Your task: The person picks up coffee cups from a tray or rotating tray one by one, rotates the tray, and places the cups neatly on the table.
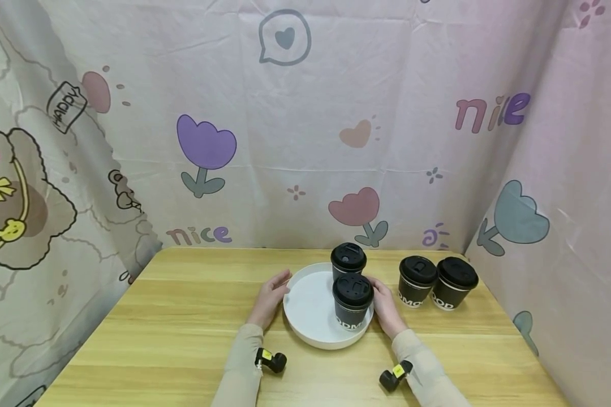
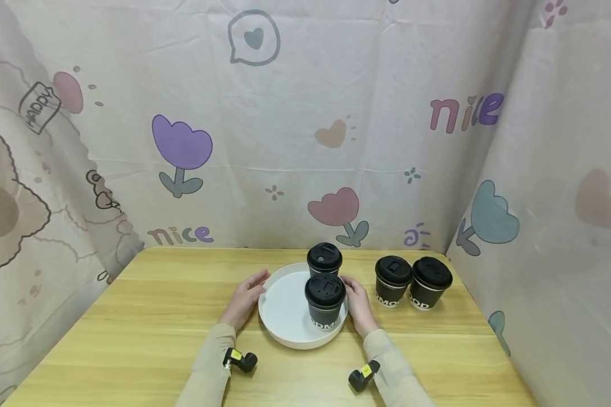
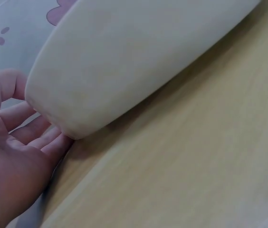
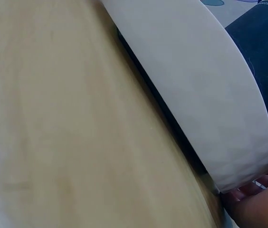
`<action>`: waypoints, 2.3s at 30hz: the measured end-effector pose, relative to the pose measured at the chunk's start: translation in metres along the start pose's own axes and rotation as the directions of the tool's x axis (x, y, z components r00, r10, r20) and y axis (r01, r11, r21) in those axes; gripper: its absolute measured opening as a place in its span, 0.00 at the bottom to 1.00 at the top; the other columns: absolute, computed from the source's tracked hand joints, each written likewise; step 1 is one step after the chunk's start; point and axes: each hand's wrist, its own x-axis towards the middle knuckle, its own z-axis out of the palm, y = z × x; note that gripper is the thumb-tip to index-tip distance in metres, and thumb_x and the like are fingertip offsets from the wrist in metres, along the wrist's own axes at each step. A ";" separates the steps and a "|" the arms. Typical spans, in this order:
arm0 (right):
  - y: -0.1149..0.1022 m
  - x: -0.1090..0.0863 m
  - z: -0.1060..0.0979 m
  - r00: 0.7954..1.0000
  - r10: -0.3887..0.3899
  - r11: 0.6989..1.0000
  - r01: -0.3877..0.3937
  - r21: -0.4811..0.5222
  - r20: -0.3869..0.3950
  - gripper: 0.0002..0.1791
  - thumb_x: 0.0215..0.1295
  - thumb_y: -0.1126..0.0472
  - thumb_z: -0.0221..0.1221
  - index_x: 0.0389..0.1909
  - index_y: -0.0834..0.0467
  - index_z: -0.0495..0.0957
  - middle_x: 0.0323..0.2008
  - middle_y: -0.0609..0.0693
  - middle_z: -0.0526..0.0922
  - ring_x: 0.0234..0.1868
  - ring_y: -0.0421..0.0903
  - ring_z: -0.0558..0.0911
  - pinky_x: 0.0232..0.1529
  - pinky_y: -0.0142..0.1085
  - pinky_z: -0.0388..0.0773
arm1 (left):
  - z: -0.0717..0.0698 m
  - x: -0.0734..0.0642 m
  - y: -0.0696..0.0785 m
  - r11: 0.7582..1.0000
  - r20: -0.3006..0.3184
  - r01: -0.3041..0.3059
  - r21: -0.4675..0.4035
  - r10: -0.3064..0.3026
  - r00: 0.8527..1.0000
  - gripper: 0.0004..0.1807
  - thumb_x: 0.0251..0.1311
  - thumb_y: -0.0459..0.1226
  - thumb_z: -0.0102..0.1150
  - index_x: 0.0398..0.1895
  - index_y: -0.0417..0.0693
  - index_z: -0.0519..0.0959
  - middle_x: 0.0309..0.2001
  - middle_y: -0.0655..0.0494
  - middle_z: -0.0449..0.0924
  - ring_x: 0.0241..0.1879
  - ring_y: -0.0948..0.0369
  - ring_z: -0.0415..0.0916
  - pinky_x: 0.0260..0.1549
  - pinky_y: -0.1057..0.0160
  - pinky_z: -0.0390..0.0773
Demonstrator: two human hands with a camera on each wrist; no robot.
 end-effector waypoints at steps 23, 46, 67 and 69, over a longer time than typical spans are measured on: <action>-0.048 -0.007 -0.011 0.990 -0.114 0.991 0.118 0.057 -0.081 0.28 0.86 0.64 0.40 0.78 0.75 0.59 0.78 0.75 0.63 0.81 0.67 0.65 0.80 0.35 0.68 | -0.002 0.003 -0.002 0.999 0.000 0.017 0.028 -0.017 1.000 0.36 0.62 0.26 0.50 0.77 0.28 0.68 0.77 0.30 0.68 0.77 0.37 0.67 0.71 0.58 0.77; -0.094 -0.039 -0.026 0.809 -0.519 0.722 0.588 -0.364 0.277 0.34 0.68 0.65 0.70 0.74 0.61 0.74 0.76 0.65 0.73 0.78 0.62 0.70 0.80 0.57 0.68 | 0.000 0.003 -0.004 0.999 0.007 0.045 0.010 -0.045 0.999 0.35 0.63 0.25 0.49 0.77 0.29 0.67 0.78 0.30 0.66 0.79 0.38 0.64 0.78 0.46 0.69; -0.084 -0.032 -0.026 0.758 -0.316 0.676 0.602 -0.425 0.571 0.47 0.58 0.55 0.78 0.78 0.59 0.70 0.77 0.64 0.71 0.77 0.69 0.69 0.76 0.71 0.65 | 0.000 0.003 -0.004 0.999 0.005 0.054 0.007 -0.054 0.999 0.36 0.62 0.26 0.49 0.78 0.30 0.68 0.78 0.30 0.67 0.79 0.38 0.65 0.72 0.57 0.74; -0.084 -0.032 -0.025 0.755 -0.315 0.669 0.607 -0.429 0.576 0.48 0.57 0.55 0.79 0.77 0.59 0.70 0.77 0.64 0.71 0.77 0.69 0.69 0.76 0.70 0.66 | 0.000 0.004 -0.003 0.999 0.008 0.052 0.008 -0.052 0.999 0.36 0.62 0.26 0.49 0.77 0.29 0.67 0.78 0.30 0.66 0.79 0.38 0.64 0.72 0.57 0.75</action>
